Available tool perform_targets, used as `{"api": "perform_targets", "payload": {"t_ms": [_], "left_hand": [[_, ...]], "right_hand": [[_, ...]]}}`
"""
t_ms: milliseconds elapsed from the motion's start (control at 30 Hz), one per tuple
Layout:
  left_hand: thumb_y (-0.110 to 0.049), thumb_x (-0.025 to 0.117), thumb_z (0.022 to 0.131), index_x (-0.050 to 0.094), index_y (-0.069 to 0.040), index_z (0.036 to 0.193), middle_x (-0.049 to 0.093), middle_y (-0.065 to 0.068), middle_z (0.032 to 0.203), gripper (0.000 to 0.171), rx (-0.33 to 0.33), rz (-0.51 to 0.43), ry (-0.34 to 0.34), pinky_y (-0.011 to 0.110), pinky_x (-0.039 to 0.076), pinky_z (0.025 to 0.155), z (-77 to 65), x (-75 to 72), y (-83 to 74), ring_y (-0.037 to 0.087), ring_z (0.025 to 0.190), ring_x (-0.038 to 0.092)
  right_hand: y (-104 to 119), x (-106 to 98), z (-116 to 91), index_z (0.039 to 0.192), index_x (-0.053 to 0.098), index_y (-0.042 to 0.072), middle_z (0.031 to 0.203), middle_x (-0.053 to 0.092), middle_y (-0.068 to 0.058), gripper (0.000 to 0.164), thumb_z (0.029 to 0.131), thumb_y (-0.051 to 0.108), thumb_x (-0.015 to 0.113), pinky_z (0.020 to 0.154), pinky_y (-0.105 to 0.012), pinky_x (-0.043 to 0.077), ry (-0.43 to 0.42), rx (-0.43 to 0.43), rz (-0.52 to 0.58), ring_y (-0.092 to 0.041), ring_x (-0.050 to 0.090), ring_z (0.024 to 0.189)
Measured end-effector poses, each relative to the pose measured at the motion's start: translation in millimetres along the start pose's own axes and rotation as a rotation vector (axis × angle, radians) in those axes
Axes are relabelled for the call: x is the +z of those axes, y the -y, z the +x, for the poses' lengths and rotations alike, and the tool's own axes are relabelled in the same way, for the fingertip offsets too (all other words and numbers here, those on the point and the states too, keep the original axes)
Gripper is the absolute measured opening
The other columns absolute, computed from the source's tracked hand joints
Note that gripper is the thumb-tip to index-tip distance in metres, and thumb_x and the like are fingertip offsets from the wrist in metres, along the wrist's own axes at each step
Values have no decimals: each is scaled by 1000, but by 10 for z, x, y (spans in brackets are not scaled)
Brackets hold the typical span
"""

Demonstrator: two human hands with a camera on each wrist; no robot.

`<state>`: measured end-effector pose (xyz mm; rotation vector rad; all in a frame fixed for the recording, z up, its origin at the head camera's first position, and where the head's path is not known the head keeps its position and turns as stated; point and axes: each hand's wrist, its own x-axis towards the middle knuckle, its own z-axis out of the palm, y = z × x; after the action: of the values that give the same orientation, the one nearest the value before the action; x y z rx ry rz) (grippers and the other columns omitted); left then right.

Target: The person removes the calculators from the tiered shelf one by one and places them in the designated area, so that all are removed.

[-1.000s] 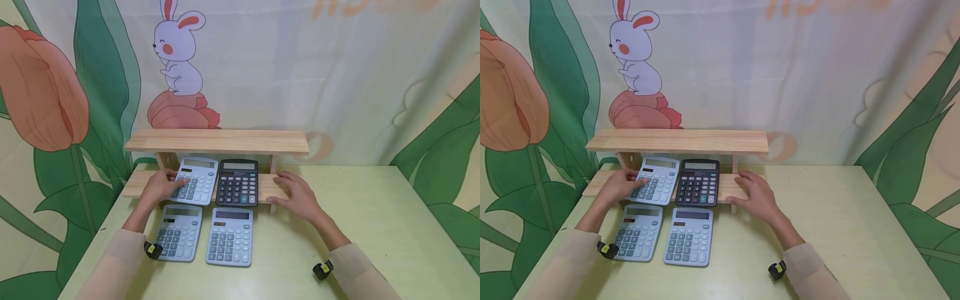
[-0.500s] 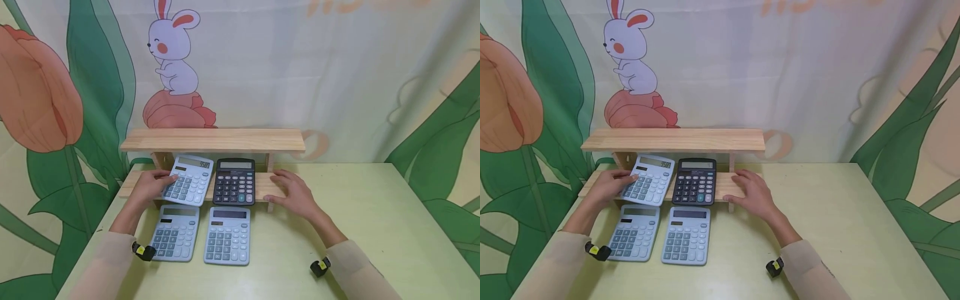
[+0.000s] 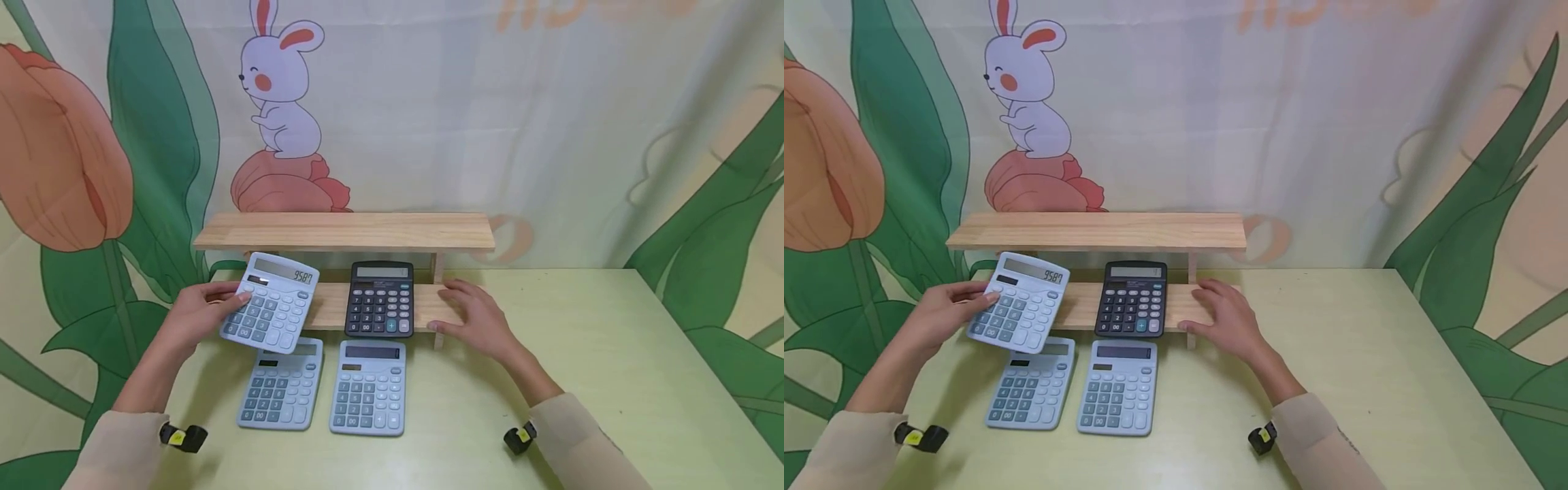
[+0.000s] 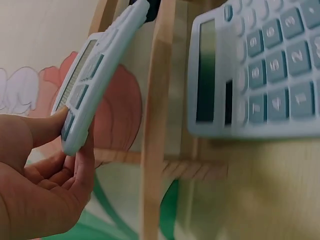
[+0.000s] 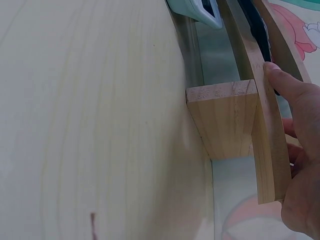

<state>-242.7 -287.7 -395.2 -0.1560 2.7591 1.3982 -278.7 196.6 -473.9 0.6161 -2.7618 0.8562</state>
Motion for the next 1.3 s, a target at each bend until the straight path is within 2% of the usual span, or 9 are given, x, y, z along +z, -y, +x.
{"api": "perform_targets", "payload": {"t_ms": [133,300,533,733,900,1300], "left_hand": [[-51,64,104,50,7,152,60,25,136,76,9,59,-25,21,49,78,-144,-184,104,27,108,61],[-50,60,106,45,13,151,58,27,134,79,-18,103,-32,21,52,73,-273,-431,306,21,98,64],[-47,57,108,41,17,149,59,29,131,78,-87,143,31,22,51,72,-375,-659,539,22,97,63],[-47,56,109,35,19,151,59,27,131,81,-148,135,91,22,50,75,-421,-725,718,24,100,61],[-45,55,110,32,19,152,56,28,133,80,-184,127,151,28,48,81,-420,-740,843,30,109,57],[-37,54,112,32,23,148,58,23,126,74,-256,98,226,29,50,78,-448,-646,1131,23,103,56]], "right_hand": [[-7,8,-19,143,66,7,159,51,-12,75,87,55,84,120,-61,34,5,5,4,-38,42,149],[-2,-4,-13,143,66,7,160,51,-12,75,88,55,83,120,-61,34,4,0,1,-38,41,150],[1,-23,-17,142,66,6,159,52,-12,74,88,54,84,121,-60,33,6,11,3,-38,42,150],[-4,-14,-7,143,66,7,159,51,-12,75,88,55,83,121,-60,33,5,-3,9,-37,42,150],[-7,-10,0,142,67,7,159,52,-11,74,88,55,83,120,-60,33,0,-1,4,-37,42,149],[-4,-4,1,143,66,7,159,52,-11,74,88,55,82,121,-59,33,7,-2,-1,-37,41,150]]}}
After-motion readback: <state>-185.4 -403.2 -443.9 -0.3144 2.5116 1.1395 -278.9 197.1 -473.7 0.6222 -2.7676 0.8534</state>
